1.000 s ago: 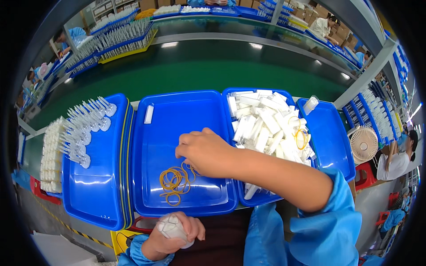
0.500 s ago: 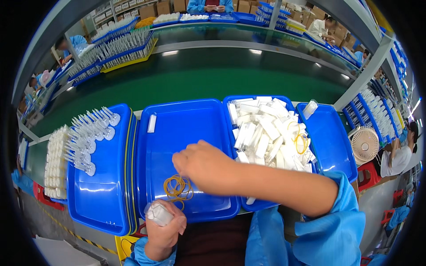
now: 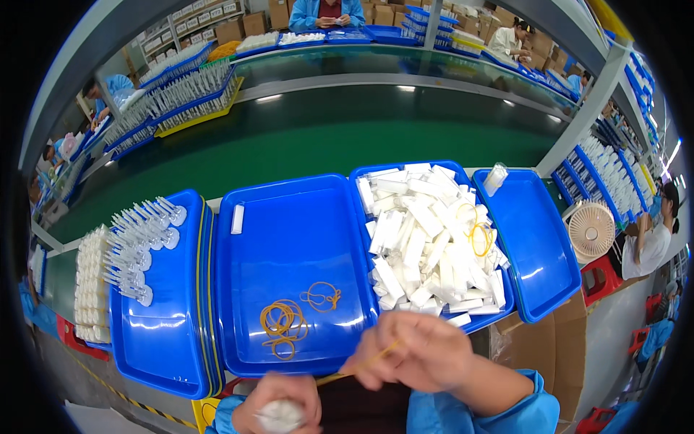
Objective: Assembling plastic wick holders and bundling them with rubber bands on a production line.
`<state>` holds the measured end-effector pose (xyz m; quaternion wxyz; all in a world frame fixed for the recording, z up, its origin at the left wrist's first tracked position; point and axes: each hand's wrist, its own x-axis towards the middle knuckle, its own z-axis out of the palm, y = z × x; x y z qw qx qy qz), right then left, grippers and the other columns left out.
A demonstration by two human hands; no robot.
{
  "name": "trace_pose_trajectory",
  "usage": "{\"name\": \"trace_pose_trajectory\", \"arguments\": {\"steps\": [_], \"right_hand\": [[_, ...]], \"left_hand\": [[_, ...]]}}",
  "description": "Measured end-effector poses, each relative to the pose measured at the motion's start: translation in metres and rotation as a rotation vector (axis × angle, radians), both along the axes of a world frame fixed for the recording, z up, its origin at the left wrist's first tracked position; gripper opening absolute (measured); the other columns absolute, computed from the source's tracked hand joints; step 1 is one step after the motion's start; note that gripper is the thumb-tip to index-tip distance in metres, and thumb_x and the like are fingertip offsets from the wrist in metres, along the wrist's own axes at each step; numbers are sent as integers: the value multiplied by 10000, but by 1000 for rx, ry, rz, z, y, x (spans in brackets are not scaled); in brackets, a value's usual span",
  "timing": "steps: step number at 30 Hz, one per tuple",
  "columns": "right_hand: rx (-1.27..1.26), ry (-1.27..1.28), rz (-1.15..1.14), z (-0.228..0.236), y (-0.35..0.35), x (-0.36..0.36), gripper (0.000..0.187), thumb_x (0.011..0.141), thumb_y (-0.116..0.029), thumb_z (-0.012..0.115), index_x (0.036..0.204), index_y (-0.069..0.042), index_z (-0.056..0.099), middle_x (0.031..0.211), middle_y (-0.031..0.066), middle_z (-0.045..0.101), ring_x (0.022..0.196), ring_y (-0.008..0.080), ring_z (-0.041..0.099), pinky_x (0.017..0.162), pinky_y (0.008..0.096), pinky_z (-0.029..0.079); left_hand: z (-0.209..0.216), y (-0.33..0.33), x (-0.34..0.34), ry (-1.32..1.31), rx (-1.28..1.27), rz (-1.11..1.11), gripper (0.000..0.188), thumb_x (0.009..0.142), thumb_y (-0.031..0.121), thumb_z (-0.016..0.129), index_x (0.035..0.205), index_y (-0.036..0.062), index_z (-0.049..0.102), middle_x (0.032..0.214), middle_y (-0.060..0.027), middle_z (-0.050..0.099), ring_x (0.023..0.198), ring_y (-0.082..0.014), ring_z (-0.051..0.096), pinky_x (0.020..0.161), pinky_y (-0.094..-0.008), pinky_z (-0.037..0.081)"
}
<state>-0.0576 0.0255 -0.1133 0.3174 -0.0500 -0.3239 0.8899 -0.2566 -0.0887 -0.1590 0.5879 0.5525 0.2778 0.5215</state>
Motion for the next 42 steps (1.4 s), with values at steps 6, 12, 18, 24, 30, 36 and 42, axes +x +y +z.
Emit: {"name": "trace_pose_trajectory", "arguments": {"steps": [6,12,18,24,30,36,42], "right_hand": [[1221,-435,610,17,-15,4,509,897,-94,431,1385,-70,286,902,134,637,717,225,619,593,317,448],[147,275,358,-11,-30,11,264,871,-173,520,1011,32,610,798,128,640,689,248,607,723,357,424],[41,74,241,-14,-20,43,533,907,16,327,1410,-118,214,1431,228,179,993,433,570,673,333,514],[514,-469,230,6,2,46,580,802,-87,641,1328,-96,398,1172,161,555,814,174,646,699,246,523],[1073,-907,-148,16,-16,40,408,698,-171,752,1059,-54,601,990,88,623,758,159,651,663,243,544],[1336,-955,-316,33,-6,63,326,669,-146,732,964,-61,622,927,73,616,818,204,634,671,283,540],[1279,-1612,-1351,55,125,166,256,691,-123,670,919,-34,596,746,85,565,536,139,512,505,266,431]], "left_hand": [[-3,21,31,443,57,452,857,670,-43,673,1349,-28,151,700,-86,517,573,-151,523,524,-257,429],[10,28,16,-389,-222,346,1107,646,-140,623,1383,174,-142,784,-94,528,574,-164,547,517,-266,460],[-23,10,27,-32,68,-9,534,771,86,680,1204,-2,381,809,-109,544,621,-159,528,629,-245,460],[6,21,62,673,339,534,411,693,155,740,920,-7,438,735,-140,501,616,-262,533,542,-347,418],[7,26,68,979,381,380,616,665,160,720,1135,-61,389,892,-251,534,771,-416,553,660,-450,449],[24,30,62,660,541,87,961,635,96,708,1372,-35,105,1314,-342,255,1190,-456,358,955,-477,355],[54,7,-16,793,604,602,583,752,17,543,1290,-45,325,1296,-281,340,1156,-402,427,905,-459,424]]}}
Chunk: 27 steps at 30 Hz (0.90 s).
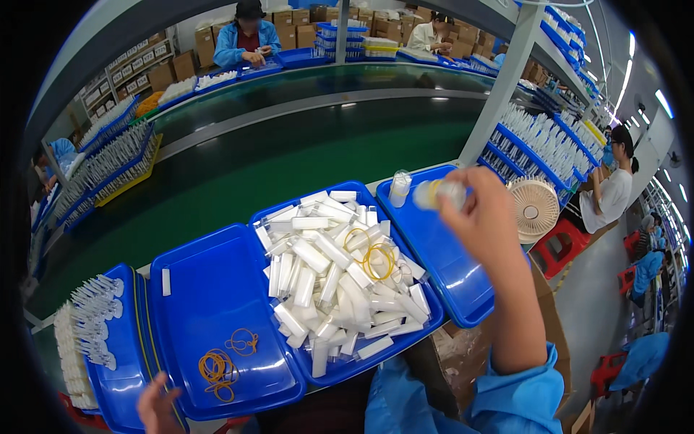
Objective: Assembling plastic wick holders and bundling them with rubber bands on a production line.
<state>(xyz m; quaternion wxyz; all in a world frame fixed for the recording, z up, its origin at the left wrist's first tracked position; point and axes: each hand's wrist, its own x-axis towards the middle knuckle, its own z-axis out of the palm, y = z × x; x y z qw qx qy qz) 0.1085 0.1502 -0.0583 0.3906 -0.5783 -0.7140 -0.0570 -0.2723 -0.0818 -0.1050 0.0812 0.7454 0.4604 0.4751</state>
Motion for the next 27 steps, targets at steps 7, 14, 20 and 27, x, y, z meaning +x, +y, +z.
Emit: {"name": "trace_pose_trajectory", "arguments": {"steps": [7,14,20,27], "right_hand": [[-183,-27,-98,-54,119,51,309,715,-263,711,879,-34,582,679,139,606,628,228,623,562,344,471],[-411,43,-47,-87,150,48,282,822,-306,613,886,-32,622,635,145,617,574,206,617,524,335,470],[-111,-390,13,-31,123,-46,428,767,-286,653,1123,-68,563,1068,177,553,929,340,579,799,402,480],[-224,-699,992,-23,66,-291,340,710,-60,539,1046,-101,582,1060,106,541,975,298,566,783,399,493]], "left_hand": [[1,-11,-113,586,-215,504,648,611,-138,576,1207,51,407,974,-184,517,805,-311,574,635,-349,468],[-4,21,-145,697,-339,587,337,625,-27,638,932,17,506,1088,-206,486,966,-396,504,780,-411,438],[-18,54,-172,874,-208,591,287,675,60,636,942,49,531,984,-152,512,847,-325,542,701,-394,467],[-28,76,-194,993,-65,651,147,726,100,579,863,66,537,818,-100,513,754,-267,558,627,-357,481]]}}
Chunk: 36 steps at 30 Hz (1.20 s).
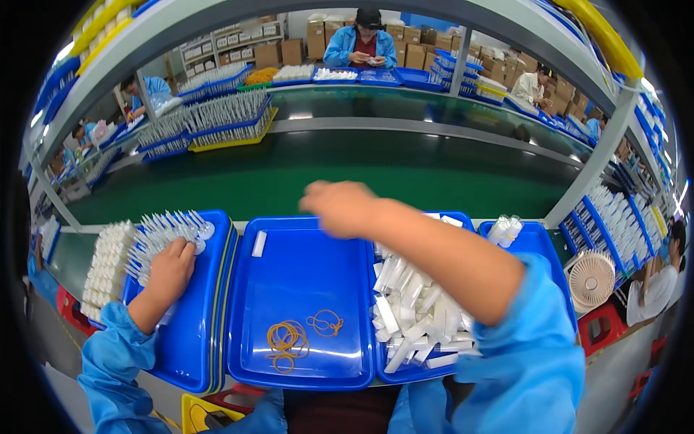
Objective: Assembling plastic wick holders and bundling them with rubber bands on a production line.
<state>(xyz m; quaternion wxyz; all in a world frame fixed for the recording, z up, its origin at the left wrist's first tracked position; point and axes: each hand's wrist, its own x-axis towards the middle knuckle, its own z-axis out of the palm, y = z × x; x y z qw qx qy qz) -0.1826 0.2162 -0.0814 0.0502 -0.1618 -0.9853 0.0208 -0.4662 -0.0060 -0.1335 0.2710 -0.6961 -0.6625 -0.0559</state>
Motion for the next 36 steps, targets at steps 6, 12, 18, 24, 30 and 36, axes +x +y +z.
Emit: {"name": "trace_pose_trajectory", "arguments": {"steps": [6,12,18,24,30,36], "right_hand": [[90,-235,122,-55,-29,-114,272,805,-91,480,1061,-80,570,1103,134,543,975,302,580,781,401,491],[80,-327,96,-78,-42,-110,240,804,-156,492,980,-72,633,944,130,642,872,298,626,732,407,496],[-38,-370,103,-31,-79,-6,218,802,-155,522,965,-47,615,856,131,633,820,296,616,681,411,492],[-595,177,-50,19,-139,86,214,814,-71,581,1016,-2,604,895,115,545,652,175,556,552,297,451],[-1450,819,-453,-21,-186,112,343,827,15,562,1167,-3,519,915,36,531,690,62,485,584,195,391],[-1903,1170,-604,-37,-184,113,464,891,-101,499,1307,44,353,933,59,547,724,78,481,627,215,417]], "left_hand": [[5,22,-1,36,28,-5,83,741,120,564,772,73,503,720,-77,506,669,-252,571,537,-363,478],[33,-3,15,-37,29,-44,102,700,98,622,736,63,533,750,-92,502,684,-280,557,574,-381,466],[69,-81,80,-509,29,-235,199,600,-1,652,762,17,538,860,-145,574,758,-324,581,631,-365,479],[11,-130,161,-1897,-206,-467,237,736,-136,552,913,11,491,999,-127,505,903,-194,561,793,-301,463],[-30,-95,212,-2341,-238,-667,227,753,-80,619,946,-3,529,980,-124,522,854,-201,581,754,-313,488],[-45,-77,220,-1951,-146,-741,151,710,50,706,747,8,566,837,-123,615,725,-228,600,650,-336,474]]}}
